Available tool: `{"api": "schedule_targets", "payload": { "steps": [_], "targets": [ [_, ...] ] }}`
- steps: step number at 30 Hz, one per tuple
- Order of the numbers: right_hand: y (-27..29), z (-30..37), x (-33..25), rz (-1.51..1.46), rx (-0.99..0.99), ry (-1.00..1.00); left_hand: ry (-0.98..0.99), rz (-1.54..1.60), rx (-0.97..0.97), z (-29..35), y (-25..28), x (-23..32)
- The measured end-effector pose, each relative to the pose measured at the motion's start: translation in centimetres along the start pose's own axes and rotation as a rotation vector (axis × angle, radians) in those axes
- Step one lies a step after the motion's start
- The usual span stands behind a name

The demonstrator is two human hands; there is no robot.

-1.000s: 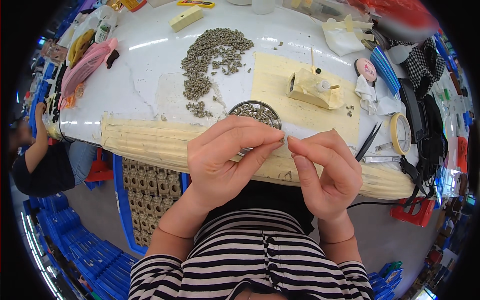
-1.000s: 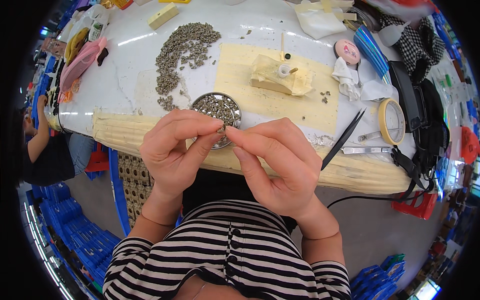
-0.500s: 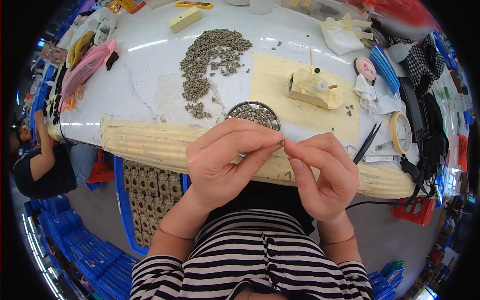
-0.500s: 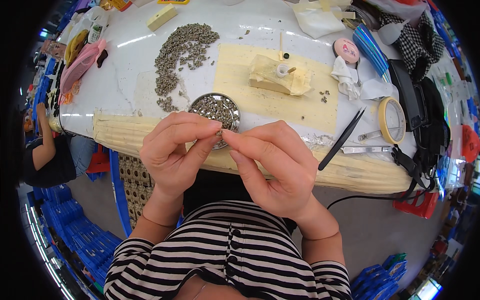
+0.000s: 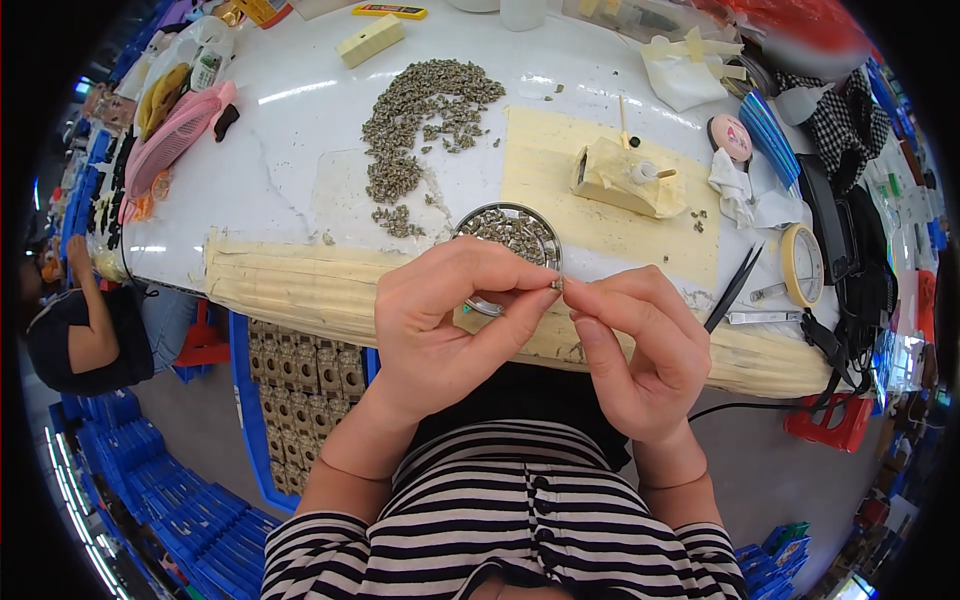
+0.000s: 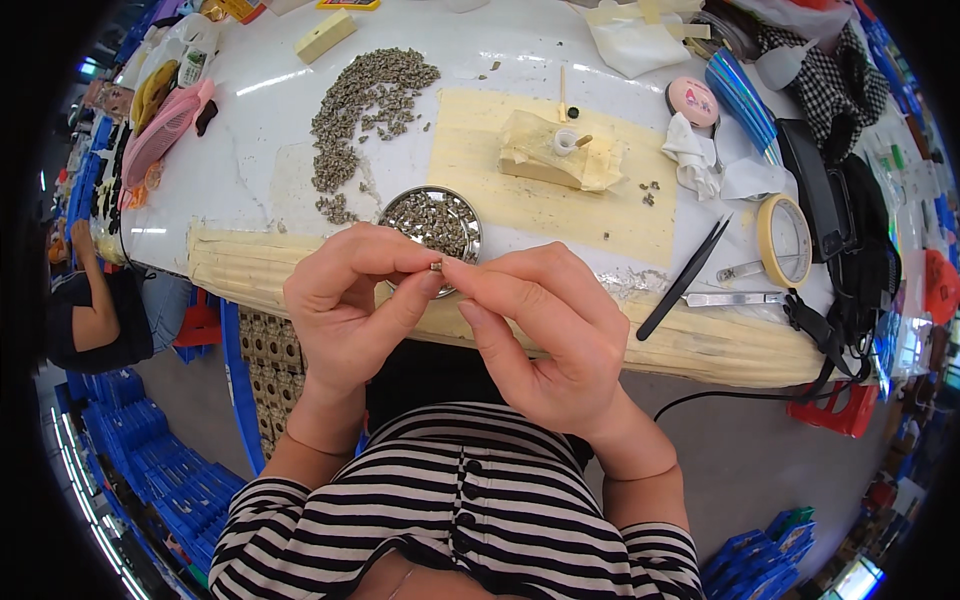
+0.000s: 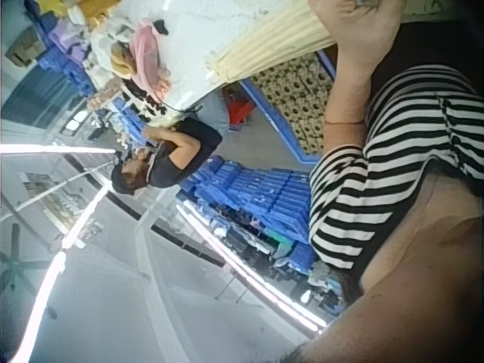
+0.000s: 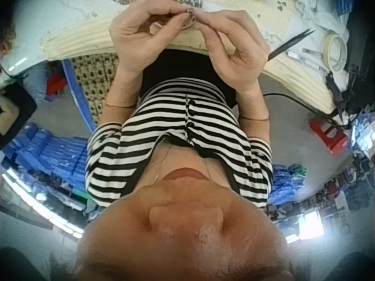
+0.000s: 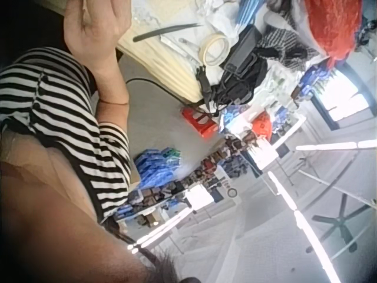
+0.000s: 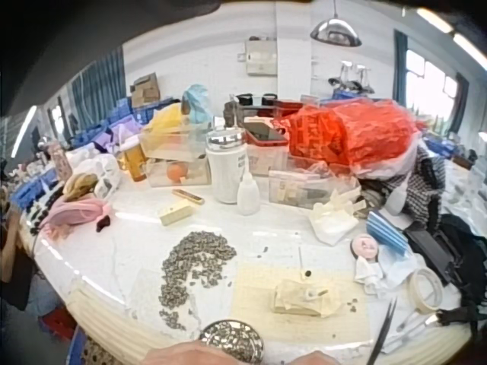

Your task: The person assembles small toy parts by hand, taking tiny metal components from a dish and joining them with a plastic frame.

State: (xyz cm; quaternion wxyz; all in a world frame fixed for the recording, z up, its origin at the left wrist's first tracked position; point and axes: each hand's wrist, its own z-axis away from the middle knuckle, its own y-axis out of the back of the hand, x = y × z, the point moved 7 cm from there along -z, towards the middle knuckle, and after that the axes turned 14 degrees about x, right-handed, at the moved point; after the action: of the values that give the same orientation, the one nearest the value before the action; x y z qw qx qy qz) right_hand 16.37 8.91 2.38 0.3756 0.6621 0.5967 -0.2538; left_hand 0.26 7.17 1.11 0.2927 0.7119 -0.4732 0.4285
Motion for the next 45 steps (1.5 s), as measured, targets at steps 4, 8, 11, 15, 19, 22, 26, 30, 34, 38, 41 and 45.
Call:
{"api": "schedule_targets", "payload": {
  "steps": [4, 8, 11, 15, 19, 22, 26, 30, 34, 38, 41, 45],
  "targets": [
    [-0.1, 0.2, 0.2, -0.005, -0.008, -0.001, -0.025, -0.049, 0.015, 0.1, 0.0, 0.4],
    [-0.1, 0.3, 0.2, -0.009, -0.017, -0.013, 0.040, -0.009, 0.031, 0.4, 0.0, 0.0],
    [-0.2, 0.4, 0.4, -0.023, -0.026, -0.034, 0.088, 0.009, 0.030, 0.5, 0.0, -0.2],
    [-0.3, 0.3, 0.3, -0.035, -0.042, -0.053, 0.329, 0.187, 0.040, 1.1, 0.0, -1.2],
    [-0.4, 0.2, -0.1, 0.022, -0.045, 0.086, 0.610, 0.355, -0.034, 1.7, -0.3, -2.3],
    [-0.6, 0.1, -0.4, 0.043, -0.054, 0.155, 0.661, 0.390, -0.020, 1.7, -0.1, -2.2],
    [-0.8, 0.2, -0.2, 0.013, -0.067, 0.087, 0.562, 0.327, 0.014, 1.8, -0.1, -1.9],
    [-0.8, 0.5, 0.4, -0.027, -0.085, -0.024, 0.392, 0.225, 0.017, 1.5, -0.1, -1.3],
    [-0.7, 0.6, 0.4, -0.028, -0.097, -0.066, 0.279, 0.169, 0.022, 1.3, -0.1, -0.9],
    [-0.7, 0.6, 0.7, -0.046, -0.092, -0.088, 0.121, 0.026, 0.001, 1.0, 0.1, -0.4],
    [-0.7, 0.6, 0.8, -0.053, -0.090, -0.110, -0.002, -0.060, 0.005, 0.9, 0.1, 0.1],
    [-0.7, 0.5, 0.9, -0.064, -0.091, -0.118, -0.061, -0.093, 0.035, 0.7, 0.0, 0.2]
  ]
}}
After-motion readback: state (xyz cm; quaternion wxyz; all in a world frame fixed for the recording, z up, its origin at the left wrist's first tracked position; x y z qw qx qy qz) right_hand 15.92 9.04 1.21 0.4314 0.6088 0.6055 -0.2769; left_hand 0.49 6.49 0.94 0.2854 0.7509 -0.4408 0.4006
